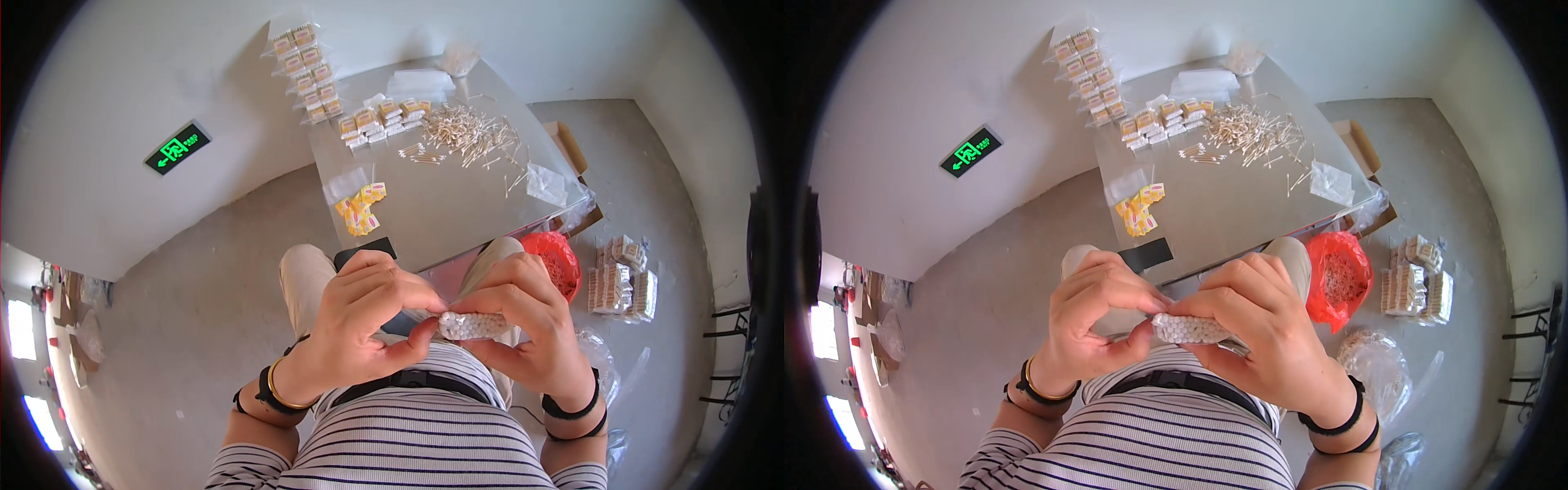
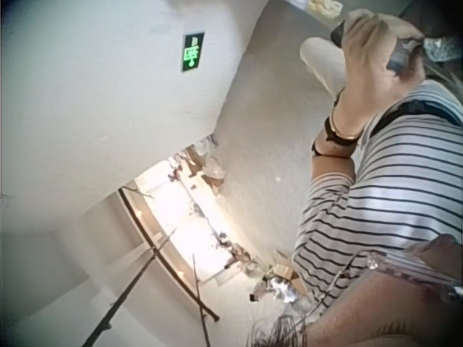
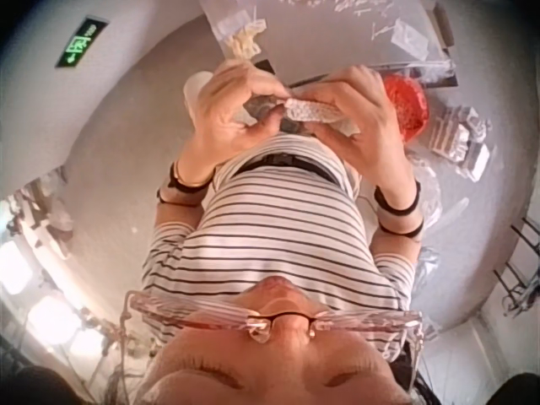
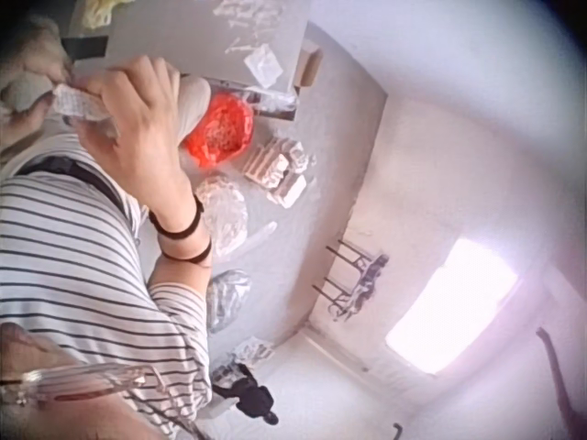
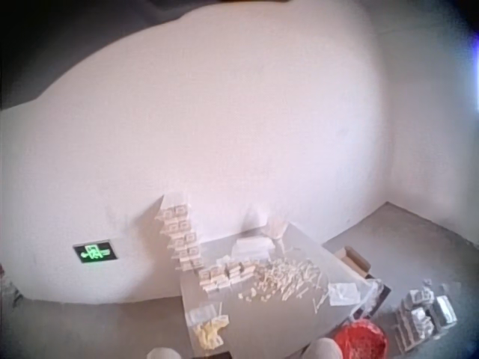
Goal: Manually placing small bundles of cotton swabs into individual plastic bags.
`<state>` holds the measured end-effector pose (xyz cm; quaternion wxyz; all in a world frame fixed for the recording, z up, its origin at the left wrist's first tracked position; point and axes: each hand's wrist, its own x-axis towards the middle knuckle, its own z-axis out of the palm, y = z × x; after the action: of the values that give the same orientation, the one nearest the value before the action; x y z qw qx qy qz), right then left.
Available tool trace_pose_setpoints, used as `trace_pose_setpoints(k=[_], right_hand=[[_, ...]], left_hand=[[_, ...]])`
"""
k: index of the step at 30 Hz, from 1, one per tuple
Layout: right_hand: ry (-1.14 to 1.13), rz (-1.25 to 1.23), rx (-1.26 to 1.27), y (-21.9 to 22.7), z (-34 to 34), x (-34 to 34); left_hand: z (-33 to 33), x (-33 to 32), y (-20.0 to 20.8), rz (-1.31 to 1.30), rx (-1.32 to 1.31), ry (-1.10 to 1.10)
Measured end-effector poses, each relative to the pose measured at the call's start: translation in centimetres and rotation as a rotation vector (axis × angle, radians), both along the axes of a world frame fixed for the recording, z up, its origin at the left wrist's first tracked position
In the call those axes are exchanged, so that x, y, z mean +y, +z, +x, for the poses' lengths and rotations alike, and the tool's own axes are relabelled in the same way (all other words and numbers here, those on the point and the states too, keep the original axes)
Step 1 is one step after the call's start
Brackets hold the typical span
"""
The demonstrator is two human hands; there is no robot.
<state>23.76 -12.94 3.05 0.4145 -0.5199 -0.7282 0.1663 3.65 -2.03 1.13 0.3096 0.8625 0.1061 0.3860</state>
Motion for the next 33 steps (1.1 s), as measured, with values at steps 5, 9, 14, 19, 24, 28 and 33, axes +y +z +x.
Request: trace_pose_setpoints(k=[5,9,14,19,24,28,33], right_hand=[[0.031,-0.008,-0.011,-0.1,0.0,0.8],[0.07,-0.007,-0.031,-0.1,-0.2,1.3],[0.112,-0.016,-0.027,-0.4,-0.2,1.8],[0.142,-0.041,0.007,-0.8,-0.1,2.0],[0.147,-0.066,0.037,-1.1,-0.3,2.1],[0.153,-0.068,0.049,-1.2,-0.4,2.3],[0.144,-0.072,0.062,-1.1,-0.4,2.3]], left_hand=[[-0.2,-0.1,0.2,0.042,0.006,0.062],[-0.7,-0.1,-0.1,0.049,0.009,0.086],[-1.2,-0.6,-0.2,0.113,0.037,0.129],[-1.3,-0.9,-0.6,0.129,0.046,0.165],[-1.4,-1.0,-0.8,0.099,0.053,0.176],[-1.5,-1.1,-0.8,0.075,0.044,0.177],[-1.5,-1.1,-0.7,0.049,0.036,0.175]])
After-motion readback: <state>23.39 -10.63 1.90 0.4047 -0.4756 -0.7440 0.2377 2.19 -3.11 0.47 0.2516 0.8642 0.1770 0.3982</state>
